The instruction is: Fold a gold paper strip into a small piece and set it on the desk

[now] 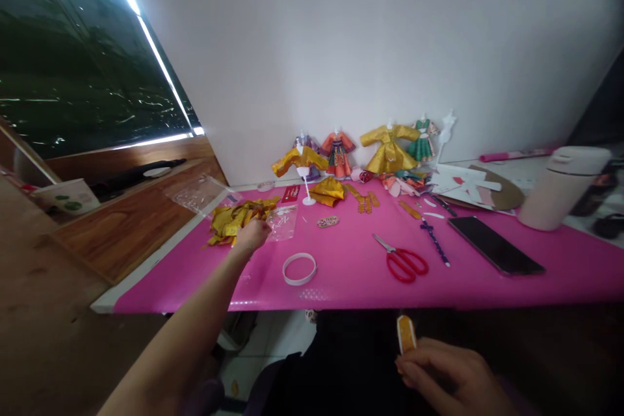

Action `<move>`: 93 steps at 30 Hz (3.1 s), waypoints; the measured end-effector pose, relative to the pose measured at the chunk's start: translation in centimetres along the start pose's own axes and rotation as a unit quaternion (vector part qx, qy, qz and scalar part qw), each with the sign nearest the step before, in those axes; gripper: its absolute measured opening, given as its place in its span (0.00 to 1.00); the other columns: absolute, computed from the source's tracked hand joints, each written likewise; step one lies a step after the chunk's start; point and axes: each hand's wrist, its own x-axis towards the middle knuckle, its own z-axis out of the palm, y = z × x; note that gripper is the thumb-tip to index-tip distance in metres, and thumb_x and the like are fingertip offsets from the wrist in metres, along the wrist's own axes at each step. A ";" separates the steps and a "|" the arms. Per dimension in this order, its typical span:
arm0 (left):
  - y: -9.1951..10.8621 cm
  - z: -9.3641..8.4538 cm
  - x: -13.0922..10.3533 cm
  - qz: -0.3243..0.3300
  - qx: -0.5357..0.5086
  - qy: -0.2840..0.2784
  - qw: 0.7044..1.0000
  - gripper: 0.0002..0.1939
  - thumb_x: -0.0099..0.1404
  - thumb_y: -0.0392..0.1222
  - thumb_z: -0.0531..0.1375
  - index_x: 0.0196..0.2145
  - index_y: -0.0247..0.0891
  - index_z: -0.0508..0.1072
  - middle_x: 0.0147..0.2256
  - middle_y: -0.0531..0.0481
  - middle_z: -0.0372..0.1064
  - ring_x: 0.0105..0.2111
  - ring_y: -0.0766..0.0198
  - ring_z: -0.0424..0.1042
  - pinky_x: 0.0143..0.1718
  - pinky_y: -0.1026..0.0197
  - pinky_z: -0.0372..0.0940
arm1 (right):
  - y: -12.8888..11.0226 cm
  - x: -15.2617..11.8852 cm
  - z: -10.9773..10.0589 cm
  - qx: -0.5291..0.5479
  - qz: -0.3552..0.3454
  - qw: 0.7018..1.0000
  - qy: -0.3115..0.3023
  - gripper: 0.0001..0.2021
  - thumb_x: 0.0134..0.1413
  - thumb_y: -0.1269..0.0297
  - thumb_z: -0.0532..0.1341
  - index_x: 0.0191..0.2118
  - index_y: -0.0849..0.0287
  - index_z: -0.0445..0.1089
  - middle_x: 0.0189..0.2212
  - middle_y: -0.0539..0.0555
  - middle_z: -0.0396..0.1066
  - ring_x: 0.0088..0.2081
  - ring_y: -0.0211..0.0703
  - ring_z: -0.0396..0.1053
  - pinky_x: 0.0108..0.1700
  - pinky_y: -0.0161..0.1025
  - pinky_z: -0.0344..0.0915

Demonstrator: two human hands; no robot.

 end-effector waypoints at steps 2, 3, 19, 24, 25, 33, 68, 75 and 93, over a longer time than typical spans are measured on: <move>0.0 0.1 0.3 -0.001 0.020 -0.018 1.000 0.17 0.71 0.45 0.61 0.54 0.37 0.69 0.52 0.43 0.69 0.47 0.54 0.73 0.46 0.47 0.71 | 0.0 0.0 0.0 0.000 0.008 1.000 -0.002 0.10 0.62 0.64 0.59 0.32 0.51 0.77 0.29 0.48 0.78 0.30 0.41 0.76 0.32 0.31 0.68; 0.0 0.1 0.4 -0.002 0.028 -0.023 0.999 0.17 0.71 0.45 0.61 0.54 0.37 0.69 0.52 0.43 0.69 0.47 0.54 0.73 0.46 0.47 0.71 | -0.1 0.1 -0.1 0.002 0.010 1.000 -0.004 0.10 0.62 0.64 0.59 0.32 0.51 0.76 0.29 0.48 0.77 0.29 0.41 0.75 0.31 0.31 0.68; 0.4 -0.6 -0.8 0.006 -0.037 0.048 0.998 0.17 0.71 0.44 0.61 0.54 0.37 0.69 0.52 0.43 0.69 0.47 0.54 0.73 0.46 0.47 0.71 | -0.8 0.3 -0.2 0.128 0.103 0.986 -0.017 0.12 0.61 0.60 0.61 0.27 0.55 0.75 0.25 0.49 0.74 0.27 0.40 0.71 0.31 0.33 0.64; 3.5 -2.5 -3.2 0.032 -0.183 0.144 0.972 0.16 0.71 0.45 0.61 0.53 0.36 0.70 0.53 0.43 0.68 0.48 0.53 0.72 0.47 0.46 0.70 | -1.5 0.8 -0.8 0.239 0.140 0.960 -0.031 0.13 0.62 0.57 0.60 0.36 0.58 0.79 0.30 0.55 0.77 0.29 0.42 0.75 0.30 0.35 0.70; 4.5 -2.7 -4.4 0.045 -0.222 0.154 0.962 0.16 0.71 0.45 0.61 0.52 0.36 0.70 0.52 0.43 0.69 0.47 0.53 0.73 0.47 0.46 0.70 | -1.5 0.8 -0.8 0.251 0.139 0.957 -0.033 0.13 0.62 0.57 0.60 0.39 0.58 0.79 0.30 0.55 0.78 0.28 0.42 0.75 0.29 0.35 0.70; 11.9 0.2 -20.6 0.216 -0.477 -0.030 0.852 0.17 0.66 0.53 0.59 0.26 0.39 0.73 0.28 0.51 0.70 0.31 0.61 0.70 0.36 0.61 0.65 | -2.7 0.3 -1.6 0.258 0.072 0.963 -0.021 0.10 0.59 0.67 0.60 0.39 0.57 0.80 0.30 0.54 0.77 0.24 0.37 0.72 0.25 0.32 0.68; 16.0 3.1 -28.6 0.097 -0.642 -0.260 0.715 0.10 0.55 0.44 0.67 0.22 0.38 0.72 0.22 0.54 0.65 0.25 0.65 0.62 0.29 0.64 0.60 | -3.6 1.0 -2.6 0.256 0.152 0.954 -0.021 0.07 0.50 0.65 0.60 0.23 0.57 0.66 0.22 0.47 0.64 0.25 0.36 0.60 0.27 0.35 0.56; 16.1 3.3 -28.8 0.106 -0.632 -0.235 0.731 0.08 0.57 0.42 0.65 0.24 0.39 0.72 0.25 0.53 0.67 0.29 0.62 0.63 0.34 0.62 0.61 | -3.4 0.8 -2.6 0.263 0.153 0.952 -0.031 0.04 0.47 0.69 0.60 0.25 0.57 0.67 0.23 0.47 0.66 0.25 0.37 0.61 0.27 0.35 0.57; 16.0 3.1 -28.7 0.131 -0.638 -0.240 0.719 0.07 0.59 0.40 0.64 0.24 0.39 0.73 0.24 0.53 0.67 0.27 0.64 0.63 0.32 0.64 0.61 | -3.0 0.8 -2.8 0.376 0.209 0.898 -0.087 0.03 0.48 0.68 0.63 0.28 0.58 0.67 0.21 0.45 0.67 0.20 0.32 0.63 0.24 0.31 0.58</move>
